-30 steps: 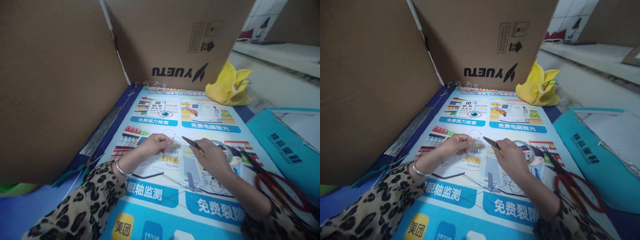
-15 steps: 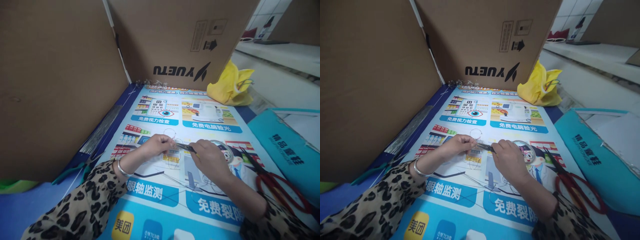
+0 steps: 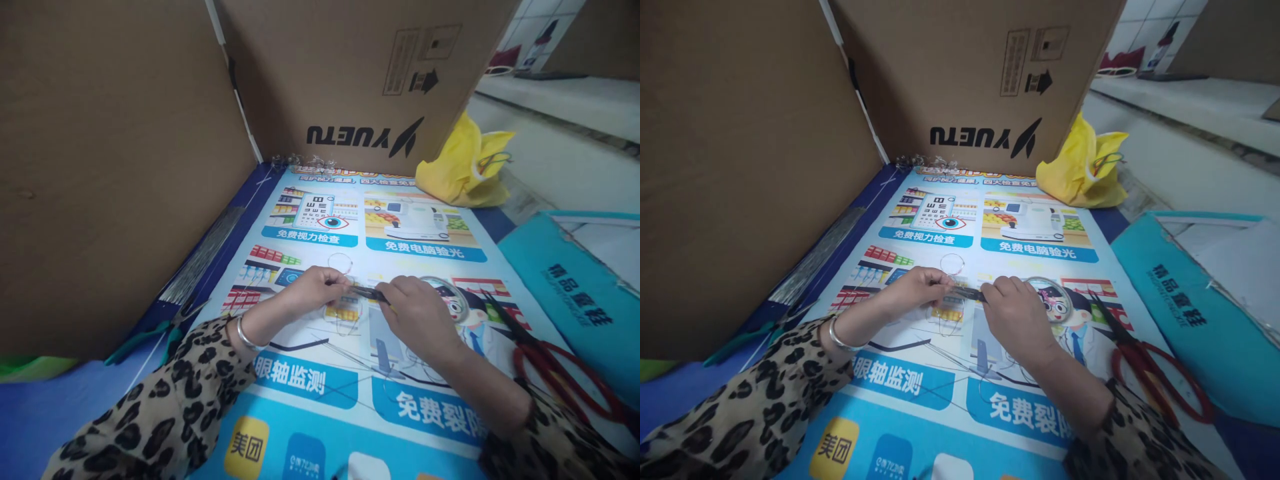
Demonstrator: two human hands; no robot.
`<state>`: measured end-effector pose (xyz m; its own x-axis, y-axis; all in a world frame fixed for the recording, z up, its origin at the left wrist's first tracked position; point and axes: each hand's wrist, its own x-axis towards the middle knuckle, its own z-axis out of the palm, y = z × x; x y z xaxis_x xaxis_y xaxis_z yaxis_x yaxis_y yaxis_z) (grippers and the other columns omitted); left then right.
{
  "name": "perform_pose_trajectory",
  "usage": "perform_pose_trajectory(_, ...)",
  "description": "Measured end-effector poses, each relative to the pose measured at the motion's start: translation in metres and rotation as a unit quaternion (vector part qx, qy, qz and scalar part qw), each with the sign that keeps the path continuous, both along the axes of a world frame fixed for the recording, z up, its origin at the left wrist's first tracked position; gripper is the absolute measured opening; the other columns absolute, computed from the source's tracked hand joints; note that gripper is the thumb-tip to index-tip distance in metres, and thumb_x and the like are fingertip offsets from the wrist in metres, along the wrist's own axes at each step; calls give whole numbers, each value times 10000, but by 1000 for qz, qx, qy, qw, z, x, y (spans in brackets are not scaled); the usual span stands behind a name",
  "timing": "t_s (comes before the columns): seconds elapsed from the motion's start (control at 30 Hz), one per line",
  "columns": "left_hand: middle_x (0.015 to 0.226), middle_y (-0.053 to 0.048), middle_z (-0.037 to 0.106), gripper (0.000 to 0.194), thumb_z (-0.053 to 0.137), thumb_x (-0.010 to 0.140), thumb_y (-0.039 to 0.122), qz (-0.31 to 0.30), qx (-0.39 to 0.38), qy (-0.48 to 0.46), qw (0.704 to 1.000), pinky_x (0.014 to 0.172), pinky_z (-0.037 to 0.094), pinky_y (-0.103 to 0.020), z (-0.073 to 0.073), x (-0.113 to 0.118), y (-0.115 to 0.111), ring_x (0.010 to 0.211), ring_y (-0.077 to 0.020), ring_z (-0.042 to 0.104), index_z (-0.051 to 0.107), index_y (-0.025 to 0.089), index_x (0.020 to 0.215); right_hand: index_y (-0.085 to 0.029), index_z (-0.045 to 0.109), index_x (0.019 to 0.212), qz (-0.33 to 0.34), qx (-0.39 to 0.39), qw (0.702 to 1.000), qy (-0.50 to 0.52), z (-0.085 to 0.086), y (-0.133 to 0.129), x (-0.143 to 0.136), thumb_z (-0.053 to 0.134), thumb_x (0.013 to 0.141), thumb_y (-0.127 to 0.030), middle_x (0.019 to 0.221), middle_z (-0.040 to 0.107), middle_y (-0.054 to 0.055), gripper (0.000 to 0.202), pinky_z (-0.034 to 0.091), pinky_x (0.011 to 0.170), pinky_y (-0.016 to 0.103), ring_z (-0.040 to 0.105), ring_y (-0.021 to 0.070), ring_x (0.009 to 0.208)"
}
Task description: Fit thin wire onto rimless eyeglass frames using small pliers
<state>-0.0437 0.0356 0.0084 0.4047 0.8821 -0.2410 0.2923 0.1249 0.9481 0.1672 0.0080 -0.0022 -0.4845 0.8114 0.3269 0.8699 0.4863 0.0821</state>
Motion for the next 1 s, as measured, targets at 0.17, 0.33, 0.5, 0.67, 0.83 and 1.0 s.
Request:
perform_pose_trajectory(0.17,531,20,534,195,587,750,332,14,-13,-15,1000,479,288,-206,3,2,-1,461,-54,375,625,142,764,-167,641,906,1,46,997,-64,3,-1,1,404,872,-179,770,576,75,240,269,700,342,452,203,758)
perform_pose_trajectory(0.33,525,18,519,206,602,741,343,31,-26,-33,999,489,298,-216,3,5,-3,470,-55,383,597,138,722,-162,640,941,7,72,994,-78,6,-1,3,409,864,-156,758,571,77,244,261,687,346,436,203,740)
perform_pose_trajectory(0.5,541,14,527,190,610,732,323,39,-41,-70,996,488,286,-221,0,6,-3,475,-54,394,596,136,762,-157,639,944,3,54,997,-61,7,-1,3,432,864,-194,776,582,82,226,283,698,336,460,204,768)
perform_pose_trajectory(0.67,556,16,534,142,608,728,285,53,-46,-87,994,510,317,-230,0,8,-4,496,-61,428,597,145,753,-155,639,978,15,71,995,-69,8,-1,6,427,859,-160,771,588,80,243,290,687,341,465,201,753)
perform_pose_trajectory(0.83,553,17,536,127,610,724,266,54,-50,-96,993,520,326,-231,0,8,-4,498,-59,433,604,142,752,-153,638,989,13,80,993,-80,8,-1,6,421,866,-157,773,586,75,250,289,693,344,465,202,757)
perform_pose_trajectory(1.0,560,12,537,166,627,721,301,43,-77,-133,987,538,339,-234,0,7,-5,523,-68,465,587,142,748,-154,636,996,19,94,992,-83,9,-1,8,422,868,-157,776,587,74,250,278,682,340,458,199,759)
